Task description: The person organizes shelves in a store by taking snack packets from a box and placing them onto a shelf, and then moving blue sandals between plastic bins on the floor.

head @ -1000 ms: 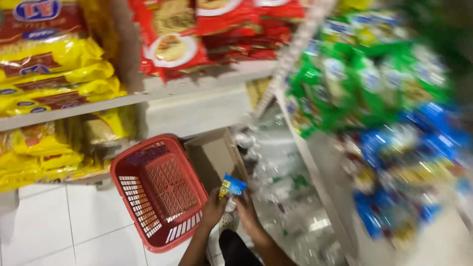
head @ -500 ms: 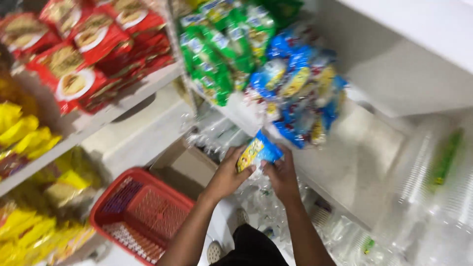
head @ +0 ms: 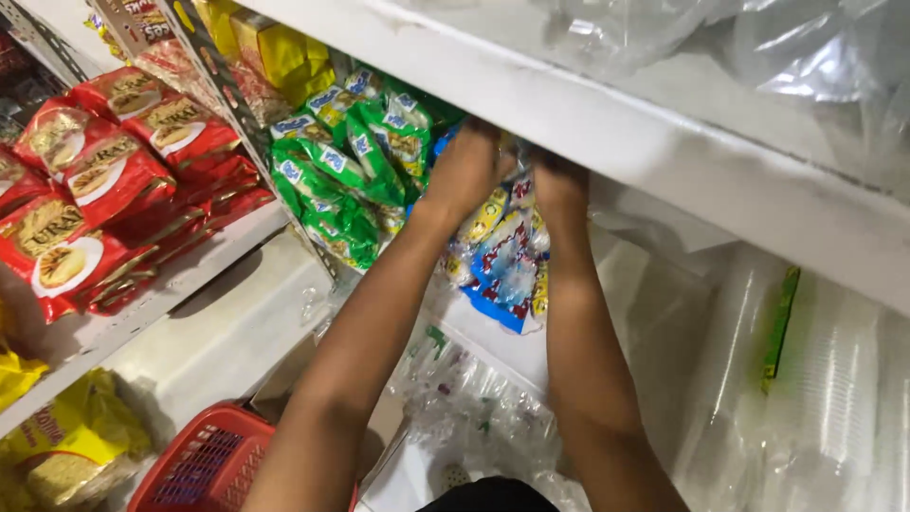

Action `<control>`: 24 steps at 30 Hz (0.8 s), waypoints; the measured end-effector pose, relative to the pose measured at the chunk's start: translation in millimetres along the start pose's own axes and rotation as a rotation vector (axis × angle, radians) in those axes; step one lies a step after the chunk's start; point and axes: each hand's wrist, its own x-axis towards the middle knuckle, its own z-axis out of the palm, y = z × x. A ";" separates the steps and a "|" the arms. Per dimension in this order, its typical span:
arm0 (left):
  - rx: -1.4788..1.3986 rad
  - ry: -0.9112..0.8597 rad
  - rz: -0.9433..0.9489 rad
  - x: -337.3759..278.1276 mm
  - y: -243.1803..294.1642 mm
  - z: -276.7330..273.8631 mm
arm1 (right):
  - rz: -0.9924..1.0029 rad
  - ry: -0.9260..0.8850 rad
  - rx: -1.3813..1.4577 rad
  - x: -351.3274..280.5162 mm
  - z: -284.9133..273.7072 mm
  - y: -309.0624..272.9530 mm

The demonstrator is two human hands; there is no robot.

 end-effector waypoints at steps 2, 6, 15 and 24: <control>0.224 -0.220 -0.076 23.6 -22.3 14.0 | -0.043 -0.024 -0.160 32.9 16.8 23.2; 0.403 0.112 0.062 32.2 -37.9 30.9 | -0.063 -0.105 -0.430 60.3 28.1 52.5; 0.098 0.227 -0.038 -25.9 19.5 -17.6 | -0.162 -0.174 -0.409 48.7 -18.3 5.0; -0.536 0.402 -0.269 -223.2 41.5 -56.5 | 0.256 -0.382 0.600 -119.3 2.7 -96.2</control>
